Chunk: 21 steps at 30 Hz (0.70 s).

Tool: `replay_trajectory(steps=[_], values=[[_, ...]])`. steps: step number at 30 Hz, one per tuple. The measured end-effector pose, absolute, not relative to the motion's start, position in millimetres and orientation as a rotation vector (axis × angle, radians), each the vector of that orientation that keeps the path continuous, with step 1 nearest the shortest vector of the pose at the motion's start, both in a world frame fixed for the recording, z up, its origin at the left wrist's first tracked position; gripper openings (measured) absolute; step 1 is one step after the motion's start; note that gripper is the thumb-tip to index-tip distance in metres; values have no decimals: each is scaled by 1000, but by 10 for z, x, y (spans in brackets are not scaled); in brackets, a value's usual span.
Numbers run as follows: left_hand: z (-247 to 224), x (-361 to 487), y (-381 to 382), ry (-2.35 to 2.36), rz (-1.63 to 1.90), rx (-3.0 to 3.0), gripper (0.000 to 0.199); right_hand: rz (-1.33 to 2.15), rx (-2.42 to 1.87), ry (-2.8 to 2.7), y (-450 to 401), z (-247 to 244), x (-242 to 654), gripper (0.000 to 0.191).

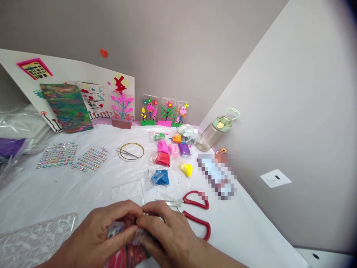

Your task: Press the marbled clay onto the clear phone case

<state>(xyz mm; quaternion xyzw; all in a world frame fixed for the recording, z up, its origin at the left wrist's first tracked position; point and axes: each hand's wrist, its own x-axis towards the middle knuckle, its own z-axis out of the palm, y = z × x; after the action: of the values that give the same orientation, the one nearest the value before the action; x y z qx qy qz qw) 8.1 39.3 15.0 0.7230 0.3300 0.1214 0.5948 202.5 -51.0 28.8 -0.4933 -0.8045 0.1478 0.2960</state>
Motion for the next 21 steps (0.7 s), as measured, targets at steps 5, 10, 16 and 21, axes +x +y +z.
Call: replay_trajectory(steps=[5, 10, 16, 21], values=[[239, 124, 400, 791, 209, 1696, 23, 299, -1218, -2139, -500, 298, 2037, 21], [268, 156, 408, 801, 122, 1494, 26, 212, -1161, -2074, -492, 276, 1961, 12], [251, 85, 356, 675, 162, 1530, 18, 31, -1656, -1870, -274, 276, 2374, 13], [127, 135, 217, 291, 177, 1862, 20, 128, -2093, -1813, -181, 363, 2933, 33]])
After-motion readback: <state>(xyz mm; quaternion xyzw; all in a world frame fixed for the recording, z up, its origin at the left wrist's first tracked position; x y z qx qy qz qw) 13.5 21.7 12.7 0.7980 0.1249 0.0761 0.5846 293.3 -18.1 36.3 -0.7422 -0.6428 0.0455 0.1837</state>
